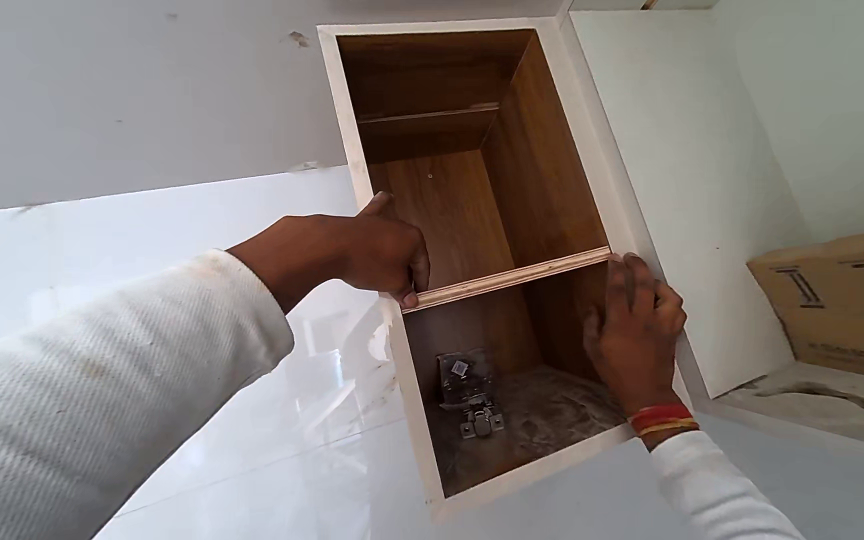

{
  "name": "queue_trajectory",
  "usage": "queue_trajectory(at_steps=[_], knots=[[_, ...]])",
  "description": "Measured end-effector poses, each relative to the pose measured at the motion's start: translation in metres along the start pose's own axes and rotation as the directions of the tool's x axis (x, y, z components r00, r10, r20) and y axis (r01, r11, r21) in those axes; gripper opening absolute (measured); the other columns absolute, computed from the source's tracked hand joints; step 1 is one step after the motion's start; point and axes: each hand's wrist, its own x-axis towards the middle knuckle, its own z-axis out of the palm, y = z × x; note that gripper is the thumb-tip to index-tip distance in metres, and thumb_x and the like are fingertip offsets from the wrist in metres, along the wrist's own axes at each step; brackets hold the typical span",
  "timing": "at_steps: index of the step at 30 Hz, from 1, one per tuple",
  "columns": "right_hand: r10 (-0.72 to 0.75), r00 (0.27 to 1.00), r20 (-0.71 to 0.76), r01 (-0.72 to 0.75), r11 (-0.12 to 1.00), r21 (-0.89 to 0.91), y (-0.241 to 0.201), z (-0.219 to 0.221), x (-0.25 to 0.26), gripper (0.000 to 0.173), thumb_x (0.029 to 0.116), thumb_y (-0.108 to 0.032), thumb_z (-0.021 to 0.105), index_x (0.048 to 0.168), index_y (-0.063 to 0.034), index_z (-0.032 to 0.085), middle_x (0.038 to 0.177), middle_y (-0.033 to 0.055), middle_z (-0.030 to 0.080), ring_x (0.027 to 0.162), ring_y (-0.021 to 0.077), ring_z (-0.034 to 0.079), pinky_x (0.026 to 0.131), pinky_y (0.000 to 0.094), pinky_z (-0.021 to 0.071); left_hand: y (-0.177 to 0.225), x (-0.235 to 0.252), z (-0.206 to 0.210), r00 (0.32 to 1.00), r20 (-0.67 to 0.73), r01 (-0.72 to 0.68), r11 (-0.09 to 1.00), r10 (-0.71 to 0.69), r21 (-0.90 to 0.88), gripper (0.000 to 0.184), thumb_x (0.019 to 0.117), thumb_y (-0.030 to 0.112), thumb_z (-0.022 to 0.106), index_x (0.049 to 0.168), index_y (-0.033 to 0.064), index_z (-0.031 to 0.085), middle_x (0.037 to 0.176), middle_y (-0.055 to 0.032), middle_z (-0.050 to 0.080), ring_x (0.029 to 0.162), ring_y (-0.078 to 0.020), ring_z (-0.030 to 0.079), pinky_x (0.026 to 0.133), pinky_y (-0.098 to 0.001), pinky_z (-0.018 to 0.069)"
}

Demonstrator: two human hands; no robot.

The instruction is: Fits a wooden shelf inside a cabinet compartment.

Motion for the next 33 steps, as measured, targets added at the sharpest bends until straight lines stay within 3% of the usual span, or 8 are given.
queue_trajectory(at_steps=[11, 14, 18, 21, 25, 28, 31, 33], knots=[[0.008, 0.999, -0.039, -0.007, 1.000, 0.010, 0.006, -0.002, 0.005, 0.063, 0.0914, -0.019, 0.060, 0.153, -0.0224, 0.050, 0.153, 0.0166, 0.045, 0.116, 0.0447, 0.053, 0.082, 0.0584, 0.0432, -0.009, -0.001, 0.008, 0.992, -0.096, -0.081, 0.997, 0.083, 0.019, 0.011, 0.0929, 0.036, 0.075, 0.101, 0.0310, 0.081, 0.091, 0.0071, 0.075, 0.104, -0.0162, 0.068, 0.119, -0.0719, 0.0053], [0.030, 0.999, -0.034, -0.031, 0.999, -0.027, 0.002, -0.002, 0.005, 0.068, 0.0890, -0.016, 0.063, 0.155, -0.0185, 0.046, 0.153, 0.0177, 0.045, 0.120, 0.0459, 0.052, 0.084, 0.0597, 0.0438, -0.007, 0.001, 0.006, 0.996, -0.072, -0.056, 0.998, 0.057, 0.019, 0.010, 0.0928, 0.035, 0.075, 0.100, 0.0312, 0.081, 0.090, 0.0077, 0.075, 0.103, -0.0152, 0.068, 0.118, -0.0711, 0.0070], [-0.023, 0.999, -0.022, 0.022, 0.999, -0.024, 0.006, -0.002, 0.002, 0.068, 0.0902, -0.024, 0.062, 0.156, -0.0222, 0.046, 0.156, 0.0166, 0.043, 0.121, 0.0449, 0.051, 0.085, 0.0595, 0.0427, -0.006, 0.001, 0.006, 0.997, -0.062, -0.046, 0.999, 0.048, 0.019, 0.011, 0.0930, 0.035, 0.075, 0.101, 0.0309, 0.081, 0.093, 0.0073, 0.075, 0.105, -0.0160, 0.068, 0.119, -0.0710, 0.0057], [0.024, 1.000, -0.020, -0.024, 1.000, -0.014, 0.003, -0.002, 0.003, 0.071, 0.0871, -0.022, 0.067, 0.155, -0.0175, 0.046, 0.154, 0.0186, 0.044, 0.122, 0.0460, 0.051, 0.086, 0.0606, 0.0440, -0.007, 0.002, 0.007, 0.995, -0.076, -0.057, 0.998, 0.059, 0.027, 0.008, 0.0921, 0.033, 0.077, 0.099, 0.0313, 0.081, 0.089, 0.0076, 0.075, 0.101, -0.0157, 0.069, 0.119, -0.0713, 0.0069], [-0.011, 1.000, -0.023, 0.012, 1.000, 0.025, 0.006, -0.001, 0.002, 0.066, 0.0910, -0.027, 0.064, 0.155, -0.0251, 0.048, 0.157, 0.0156, 0.043, 0.126, 0.0439, 0.049, 0.089, 0.0599, 0.0431, -0.008, 0.002, 0.008, 0.997, -0.068, -0.042, 0.999, 0.043, 0.015, 0.008, 0.0920, 0.033, 0.077, 0.099, 0.0320, 0.081, 0.089, 0.0088, 0.075, 0.101, -0.0142, 0.068, 0.119, -0.0702, 0.0081], [-0.001, 1.000, -0.005, 0.001, 1.000, 0.026, 0.004, -0.001, 0.002, 0.068, 0.0887, -0.024, 0.066, 0.154, -0.0187, 0.048, 0.155, 0.0169, 0.044, 0.125, 0.0451, 0.050, 0.088, 0.0608, 0.0440, -0.011, 0.002, 0.009, 0.995, -0.083, -0.044, 0.999, 0.045, 0.016, 0.008, 0.0920, 0.034, 0.077, 0.098, 0.0322, 0.081, 0.088, 0.0087, 0.075, 0.101, -0.0136, 0.068, 0.119, -0.0702, 0.0079], [0.002, 1.000, 0.001, -0.002, 0.997, 0.080, 0.004, -0.003, 0.004, 0.065, 0.0896, -0.025, 0.065, 0.153, -0.0206, 0.051, 0.155, 0.0166, 0.044, 0.126, 0.0457, 0.050, 0.090, 0.0629, 0.0428, -0.013, 0.000, 0.012, 0.991, -0.122, -0.059, 0.998, 0.060, 0.013, 0.010, 0.0927, 0.036, 0.076, 0.100, 0.0319, 0.081, 0.090, 0.0079, 0.076, 0.103, -0.0149, 0.069, 0.120, -0.0704, 0.0064], [-0.037, 0.999, -0.016, 0.039, 0.992, 0.118, 0.009, -0.011, 0.003, 0.061, 0.0904, -0.026, 0.061, 0.150, -0.0163, 0.054, 0.153, 0.0215, 0.047, 0.127, 0.0521, 0.050, 0.090, 0.0706, 0.0420, -0.022, 0.009, 0.025, 0.945, -0.274, -0.174, 0.984, 0.178, 0.037, 0.011, 0.0931, 0.037, 0.074, 0.093, 0.0285, 0.081, 0.084, 0.0054, 0.074, 0.094, -0.0183, 0.069, 0.116, -0.0733, 0.0148]])
